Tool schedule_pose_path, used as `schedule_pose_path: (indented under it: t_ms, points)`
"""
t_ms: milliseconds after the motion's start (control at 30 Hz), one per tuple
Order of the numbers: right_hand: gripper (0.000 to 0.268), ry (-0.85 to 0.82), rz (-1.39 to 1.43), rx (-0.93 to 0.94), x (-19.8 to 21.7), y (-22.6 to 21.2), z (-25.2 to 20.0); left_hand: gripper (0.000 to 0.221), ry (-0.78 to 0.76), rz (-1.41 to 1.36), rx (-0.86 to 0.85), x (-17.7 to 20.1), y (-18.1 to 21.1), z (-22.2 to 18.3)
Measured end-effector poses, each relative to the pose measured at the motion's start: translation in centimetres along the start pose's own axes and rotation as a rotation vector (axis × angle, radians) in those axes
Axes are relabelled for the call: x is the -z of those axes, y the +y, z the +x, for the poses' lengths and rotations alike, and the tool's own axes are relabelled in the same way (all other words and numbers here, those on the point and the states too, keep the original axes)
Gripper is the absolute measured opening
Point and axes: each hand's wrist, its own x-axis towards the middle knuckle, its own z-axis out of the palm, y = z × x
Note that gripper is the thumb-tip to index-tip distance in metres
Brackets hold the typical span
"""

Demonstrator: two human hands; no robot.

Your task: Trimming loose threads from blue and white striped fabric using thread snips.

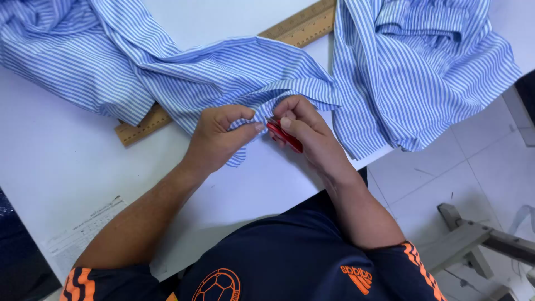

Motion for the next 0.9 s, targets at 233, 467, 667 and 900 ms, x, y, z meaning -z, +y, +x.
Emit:
schedule_pose_path:
  t_ms: [233,467,667,900]
  points:
    - [0.026,0.024,0.012,0.003,-0.3,0.8,-0.4,0.010,-0.008,0.007,0.014,0.0,-0.6,-0.2]
    - [0.027,0.085,-0.445,0.243,-0.6,-2.1,-0.7,0.007,0.004,0.048,0.039,0.1,-0.5,-0.1]
    - [0.027,0.060,-0.933,0.546,-1.9,-2.3,-0.6,0.006,-0.004,0.149,0.025,0.0,-0.9,0.2]
    - [0.009,0.059,-0.963,0.567,-2.0,-1.5,0.3,0.007,-0.018,0.210,-0.046,0.0,-2.1,0.3]
